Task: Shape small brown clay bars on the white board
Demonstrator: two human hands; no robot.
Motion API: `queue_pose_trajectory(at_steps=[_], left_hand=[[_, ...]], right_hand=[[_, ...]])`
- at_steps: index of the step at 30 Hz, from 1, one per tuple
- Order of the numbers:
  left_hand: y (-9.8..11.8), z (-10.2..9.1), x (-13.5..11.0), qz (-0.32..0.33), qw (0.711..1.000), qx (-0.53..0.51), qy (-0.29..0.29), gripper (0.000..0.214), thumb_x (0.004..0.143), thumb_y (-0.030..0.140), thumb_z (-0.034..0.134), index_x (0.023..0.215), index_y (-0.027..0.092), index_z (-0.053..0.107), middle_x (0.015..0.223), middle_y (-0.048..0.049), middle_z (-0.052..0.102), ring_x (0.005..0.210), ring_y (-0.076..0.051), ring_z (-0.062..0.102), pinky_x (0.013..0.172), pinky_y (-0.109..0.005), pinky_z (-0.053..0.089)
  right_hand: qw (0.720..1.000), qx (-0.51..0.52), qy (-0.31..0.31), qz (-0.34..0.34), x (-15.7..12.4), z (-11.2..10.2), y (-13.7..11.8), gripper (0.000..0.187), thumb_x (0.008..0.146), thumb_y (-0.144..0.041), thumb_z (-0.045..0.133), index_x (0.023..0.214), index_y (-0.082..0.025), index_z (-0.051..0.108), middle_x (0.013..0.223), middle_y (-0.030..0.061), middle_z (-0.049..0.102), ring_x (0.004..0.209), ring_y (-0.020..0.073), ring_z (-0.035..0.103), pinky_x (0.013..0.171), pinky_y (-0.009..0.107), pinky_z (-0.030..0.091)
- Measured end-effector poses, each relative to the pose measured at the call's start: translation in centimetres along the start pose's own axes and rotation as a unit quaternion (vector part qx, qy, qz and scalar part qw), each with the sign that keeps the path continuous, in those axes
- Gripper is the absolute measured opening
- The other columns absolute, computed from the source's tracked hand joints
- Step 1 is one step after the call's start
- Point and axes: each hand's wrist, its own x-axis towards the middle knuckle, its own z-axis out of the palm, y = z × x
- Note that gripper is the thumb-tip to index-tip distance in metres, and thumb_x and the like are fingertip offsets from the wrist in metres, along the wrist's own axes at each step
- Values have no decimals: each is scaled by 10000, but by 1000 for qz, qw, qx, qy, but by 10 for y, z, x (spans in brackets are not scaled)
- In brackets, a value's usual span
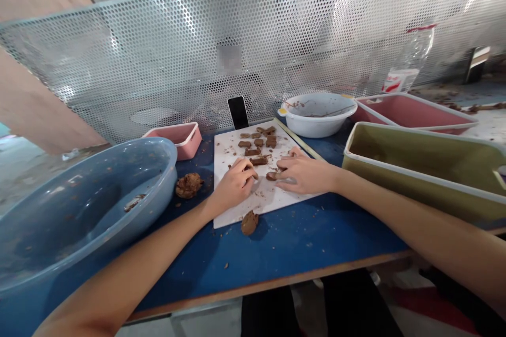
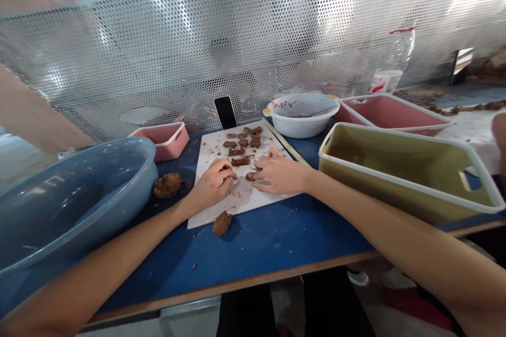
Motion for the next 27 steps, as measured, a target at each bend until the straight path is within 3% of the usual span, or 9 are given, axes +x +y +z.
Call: queue_pose_trajectory(at_steps=[5,10,14,19,24,27], left_hand=[[-1,0,0,6,1000,7,-1,289,1062,110,459,957,195,714,1078,-91,628,1094,-248,593,1014,-434,552],[0,0,0,1,1000,4,-2,290,1071,125,461,940,192,711,1082,-92,626,1089,-248,594,1012,-430,550],[1,-1,0,7,1000,5,-4,292,1077,117,454,954,187,710,1085,-93,623,1087,-246,590,1021,-435,545],[-1,-1,0,10,1000,3,-3,290,1076,112,460,952,189,710,1075,-93,618,1102,-252,585,1017,-440,545],[-1,-1,0,11,1000,6,-2,294,1085,118,452,958,187,709,1082,-96,622,1105,-252,587,1014,-440,546],[0,-1,0,6,1000,3,-4,293,1083,125,455,956,197,709,1076,-93,629,1106,-253,595,1012,-443,554]], right_hand=[[1000,6,1,5,-1,1,3,484,1161,-448,444,1486,-210,712,1061,122,709,920,248,606,945,440,336],[1000,20,-21,2,-1,0,5,466,1172,-455,431,1378,-234,786,1026,118,696,926,251,602,977,462,329],[1000,10,-13,22,-1,0,3,486,1175,-432,425,1487,-192,709,1059,136,719,947,260,616,972,453,329],[1000,19,-12,17,0,-1,3,461,1169,-412,420,1300,-190,803,939,102,709,846,232,589,947,440,334],[999,25,-16,13,0,-3,3,479,1168,-420,420,1441,-185,736,983,112,727,897,248,621,954,441,340],[999,31,-31,18,0,-7,2,475,1179,-382,389,1254,-184,814,912,87,718,830,222,597,952,443,327]])
